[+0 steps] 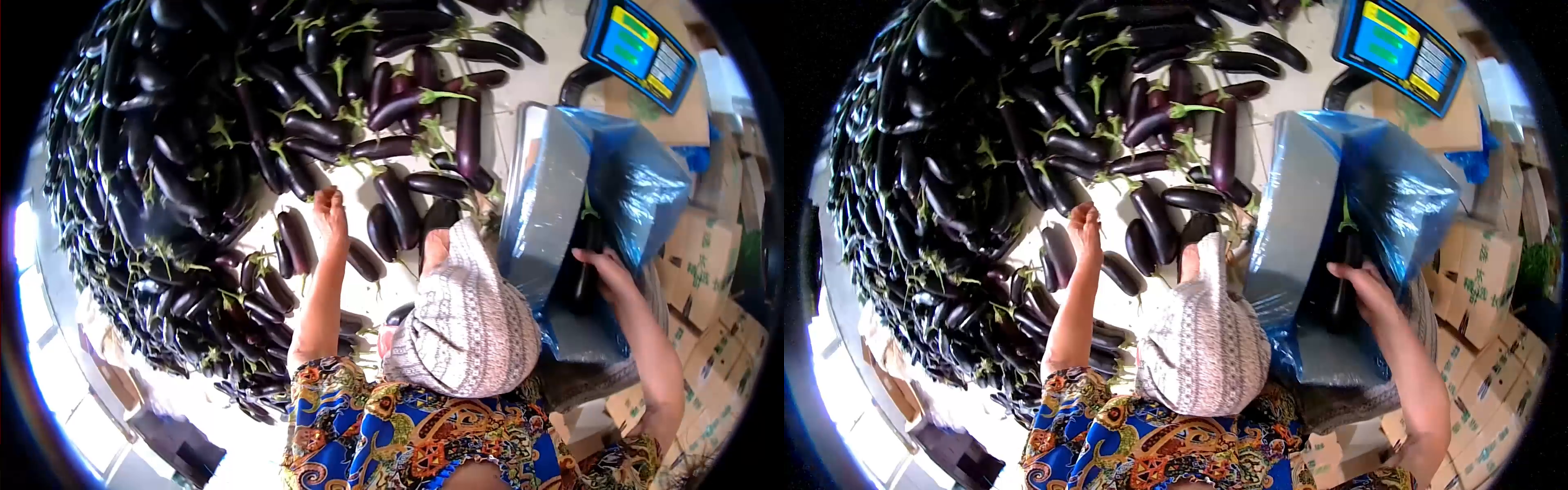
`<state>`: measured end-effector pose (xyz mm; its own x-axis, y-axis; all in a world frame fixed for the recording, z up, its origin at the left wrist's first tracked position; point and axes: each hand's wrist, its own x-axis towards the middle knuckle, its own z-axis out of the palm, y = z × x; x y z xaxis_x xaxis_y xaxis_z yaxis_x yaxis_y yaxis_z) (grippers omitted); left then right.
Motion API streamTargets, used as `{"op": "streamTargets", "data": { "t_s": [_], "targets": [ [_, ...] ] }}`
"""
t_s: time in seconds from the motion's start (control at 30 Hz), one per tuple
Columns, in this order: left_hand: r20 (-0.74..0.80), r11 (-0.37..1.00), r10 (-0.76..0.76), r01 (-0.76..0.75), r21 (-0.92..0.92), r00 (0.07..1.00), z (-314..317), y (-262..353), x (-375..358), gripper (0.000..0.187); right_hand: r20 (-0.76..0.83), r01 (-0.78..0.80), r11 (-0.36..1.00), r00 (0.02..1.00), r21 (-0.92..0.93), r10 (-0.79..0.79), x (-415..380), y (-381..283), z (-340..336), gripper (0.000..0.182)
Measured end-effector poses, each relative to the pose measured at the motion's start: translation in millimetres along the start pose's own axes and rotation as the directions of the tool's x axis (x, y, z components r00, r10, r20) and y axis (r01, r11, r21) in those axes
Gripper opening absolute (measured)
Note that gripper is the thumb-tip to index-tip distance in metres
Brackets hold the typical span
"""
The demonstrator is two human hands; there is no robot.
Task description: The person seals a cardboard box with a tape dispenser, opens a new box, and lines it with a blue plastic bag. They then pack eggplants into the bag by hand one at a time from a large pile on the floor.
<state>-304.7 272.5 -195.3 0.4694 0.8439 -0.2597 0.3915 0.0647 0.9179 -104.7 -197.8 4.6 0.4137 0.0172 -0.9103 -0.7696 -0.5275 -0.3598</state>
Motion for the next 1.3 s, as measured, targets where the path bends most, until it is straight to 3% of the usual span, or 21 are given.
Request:
{"op": "streamTargets", "data": {
  "t_s": [0.13,0.2,0.3,0.33,0.37,0.4,0.43,0.5,0.6,0.63,0.67,0.73,0.8,0.87,0.97,1.07,1.13,1.17,1.2,1.27,1.3],
  "targets": [
    [-0.202,0.759,0.368,-0.167,0.63,0.908,-46.7,-46.0,52.3,0.052,-0.083,-0.134,0.99,0.988,-0.047,0.13,82.3,52.0,-5.8,0.049],
    [-0.259,0.746,0.169,0.048,0.664,0.951,-48.0,-29.6,68.0,0.082,-0.086,-0.168,0.986,0.982,-0.003,0.168,97.2,69.0,0.9,0.045],
    [-0.212,0.824,-0.141,0.234,0.516,0.967,-44.8,-46.7,94.9,0.098,-0.043,-0.213,0.977,0.976,-0.028,0.212,103.6,82.2,6.2,0.039],
    [-0.155,0.917,-0.067,0.123,0.379,0.986,-58.0,-141.8,135.8,0.102,-0.028,-0.233,0.971,0.972,-0.05,0.232,101.7,82.1,9.3,0.037],
    [-0.235,0.811,-0.068,0.191,0.553,0.97,-49.1,-112.2,118.5,0.1,-0.016,-0.101,0.995,0.995,0.017,0.102,84.3,71.6,28.3,0.037],
    [-0.122,0.929,-0.159,0.191,0.316,0.98,-40.4,-88.4,112.8,0.086,-0.01,-0.019,0.988,1.0,-0.156,0.018,93.8,75.8,19.7,0.04],
    [0.056,0.898,-0.426,0.429,-0.096,0.903,-34.1,-70.6,101.2,0.065,0.156,0.019,0.988,0.988,-0.15,0.004,147.7,115.0,1.9,0.04],
    [0.321,0.676,-0.565,0.65,-0.349,0.76,-24.8,-45.6,74.7,0.04,0.137,-0.313,0.792,0.949,0.524,0.284,161.8,108.6,-2.8,0.042],
    [0.49,0.534,-0.529,0.721,-0.442,0.693,-17.7,-35.0,22.5,0.033,0.155,0.171,0.983,0.975,-0.065,-0.16,110.7,80.3,19.6,0.054],
    [0.474,0.478,-0.601,0.765,-0.432,0.644,-17.1,-37.5,8.5,0.032,0.177,0.325,0.908,0.942,-0.263,-0.286,93.7,68.7,26.2,0.058],
    [0.643,0.565,-0.464,0.762,-0.315,0.61,-22.3,-32.5,-6.8,0.032,0.19,0.427,0.787,0.904,-0.446,-0.383,77.7,60.7,29.9,0.059],
    [0.583,0.473,-0.557,0.803,-0.363,0.592,-21.8,-8.0,-38.3,0.034,0.223,0.402,0.72,0.915,-0.565,-0.335,71.6,46.8,25.9,0.065],
    [0.544,0.621,-0.461,0.693,-0.366,0.701,-20.5,27.8,-56.5,0.046,0.253,0.321,0.669,0.947,-0.67,-0.2,54.6,20.3,19.6,0.068],
    [0.6,0.916,-0.143,0.334,-0.221,0.787,-4.3,99.8,-64.3,0.073,0.469,0.527,0.126,0.824,-0.841,-0.317,80.8,34.5,11.2,0.053],
    [0.662,0.977,0.055,0.096,-0.188,0.747,31.7,206.4,-67.8,0.097,0.307,0.384,0.32,0.914,-0.866,-0.266,15.3,-36.3,-0.2,0.043],
    [0.829,0.989,0.148,-0.093,-0.115,0.54,74.7,292.2,-87.3,0.092,0.22,0.421,0.433,0.87,-0.797,-0.44,-19.9,-69.2,-27.6,0.034],
    [0.923,0.701,0.349,-0.699,-0.143,0.16,119.6,343.5,-103.3,0.079,0.094,0.407,0.552,0.856,-0.728,-0.508,-51.0,-85.0,-43.0,0.031],
    [0.931,0.598,0.363,-0.776,-0.199,0.041,139.9,358.6,-120.1,0.075,0.037,0.445,0.593,0.819,-0.671,-0.573,-58.6,-80.7,-51.0,0.033],
    [0.944,0.572,0.326,-0.786,-0.234,-0.043,159.1,368.0,-137.5,0.074,0.093,0.573,0.477,0.699,-0.666,-0.709,-55.0,-69.5,-64.9,0.03],
    [0.89,0.416,0.361,-0.806,-0.42,-0.278,199.0,361.5,-155.9,0.072,0.104,0.543,0.247,0.536,-0.803,-0.838,-48.4,-47.2,-79.9,0.028],
    [0.873,0.36,0.324,-0.806,-0.47,-0.364,216.8,356.3,-165.0,0.071,0.058,0.524,0.342,0.604,-0.78,-0.795,-51.7,-48.6,-78.2,0.027]
  ]
}}
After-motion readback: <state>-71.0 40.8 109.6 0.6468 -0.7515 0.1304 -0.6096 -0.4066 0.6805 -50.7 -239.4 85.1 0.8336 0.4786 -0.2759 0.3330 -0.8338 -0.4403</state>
